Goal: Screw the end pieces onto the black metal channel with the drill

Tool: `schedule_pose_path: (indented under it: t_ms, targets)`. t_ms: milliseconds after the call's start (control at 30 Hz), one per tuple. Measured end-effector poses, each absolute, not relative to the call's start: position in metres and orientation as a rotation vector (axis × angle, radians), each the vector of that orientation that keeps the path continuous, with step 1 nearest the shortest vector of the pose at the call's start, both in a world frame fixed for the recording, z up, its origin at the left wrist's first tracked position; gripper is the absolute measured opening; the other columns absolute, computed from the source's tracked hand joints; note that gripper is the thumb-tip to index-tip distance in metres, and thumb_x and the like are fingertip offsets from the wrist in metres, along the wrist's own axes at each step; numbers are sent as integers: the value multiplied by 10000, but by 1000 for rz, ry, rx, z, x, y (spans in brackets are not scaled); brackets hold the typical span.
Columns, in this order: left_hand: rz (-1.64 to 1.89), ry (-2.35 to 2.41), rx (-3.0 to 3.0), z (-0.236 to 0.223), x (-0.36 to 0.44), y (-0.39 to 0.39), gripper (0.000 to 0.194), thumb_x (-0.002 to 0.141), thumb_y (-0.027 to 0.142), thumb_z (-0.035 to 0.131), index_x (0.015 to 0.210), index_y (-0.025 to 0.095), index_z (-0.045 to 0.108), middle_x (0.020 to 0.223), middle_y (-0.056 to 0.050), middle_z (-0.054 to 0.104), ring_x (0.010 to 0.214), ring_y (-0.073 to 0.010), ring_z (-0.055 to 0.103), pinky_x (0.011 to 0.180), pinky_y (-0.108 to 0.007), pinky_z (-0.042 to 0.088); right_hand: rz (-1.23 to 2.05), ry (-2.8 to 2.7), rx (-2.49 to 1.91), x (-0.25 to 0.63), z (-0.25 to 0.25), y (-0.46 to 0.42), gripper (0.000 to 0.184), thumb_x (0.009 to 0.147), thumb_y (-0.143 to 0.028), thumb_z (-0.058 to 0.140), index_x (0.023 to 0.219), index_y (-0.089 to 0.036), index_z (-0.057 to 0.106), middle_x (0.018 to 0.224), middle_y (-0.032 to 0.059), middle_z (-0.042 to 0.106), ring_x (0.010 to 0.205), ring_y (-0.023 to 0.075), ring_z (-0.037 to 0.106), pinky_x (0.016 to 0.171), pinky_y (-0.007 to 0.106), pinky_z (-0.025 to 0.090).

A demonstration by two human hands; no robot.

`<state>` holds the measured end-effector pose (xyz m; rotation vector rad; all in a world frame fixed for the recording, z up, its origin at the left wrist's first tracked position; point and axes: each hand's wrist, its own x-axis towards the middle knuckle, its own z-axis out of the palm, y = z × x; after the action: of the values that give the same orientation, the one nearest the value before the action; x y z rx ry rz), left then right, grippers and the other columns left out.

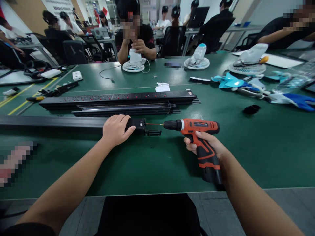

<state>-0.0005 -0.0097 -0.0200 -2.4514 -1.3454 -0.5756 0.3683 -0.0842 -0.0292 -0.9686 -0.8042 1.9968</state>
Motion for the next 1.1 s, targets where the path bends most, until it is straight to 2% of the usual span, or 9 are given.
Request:
schedule_pose_path:
  t_ms: [300,500,867,1100]
  targets:
    - [-587,-1363,-2466,-18,1,-11,551,1018,580,395,1182,148,695,1064,-152,734,997,-340,675,895,-487,514,1998,-807,-965,368,-29,-85,328,683,-459,551,929,-244,517,708,-19,497,522,74,369,384,166,348]
    - [-580,-1346,-2448,-21,-1,-10,547,1019,584,403,1186,150,691,1057,-142,733,999,-332,671,896,-474,513,2030,-825,-957,369,-29,-84,311,683,-478,555,836,-208,541,642,-20,464,526,78,357,392,169,341]
    - [-566,-1329,-2433,-19,0,-10,570,1024,587,387,1170,129,694,1050,-139,735,976,-330,678,883,-464,513,2052,-831,-954,369,-28,-85,315,687,-489,550,803,-197,563,601,-26,452,517,78,343,398,173,336]
    - [-566,-1326,-2426,-21,0,-9,562,1025,585,400,1180,128,689,1046,-135,730,979,-329,674,885,-465,509,2012,-786,-956,368,-29,-84,310,689,-463,556,887,-226,540,710,-18,488,538,71,358,411,167,353]
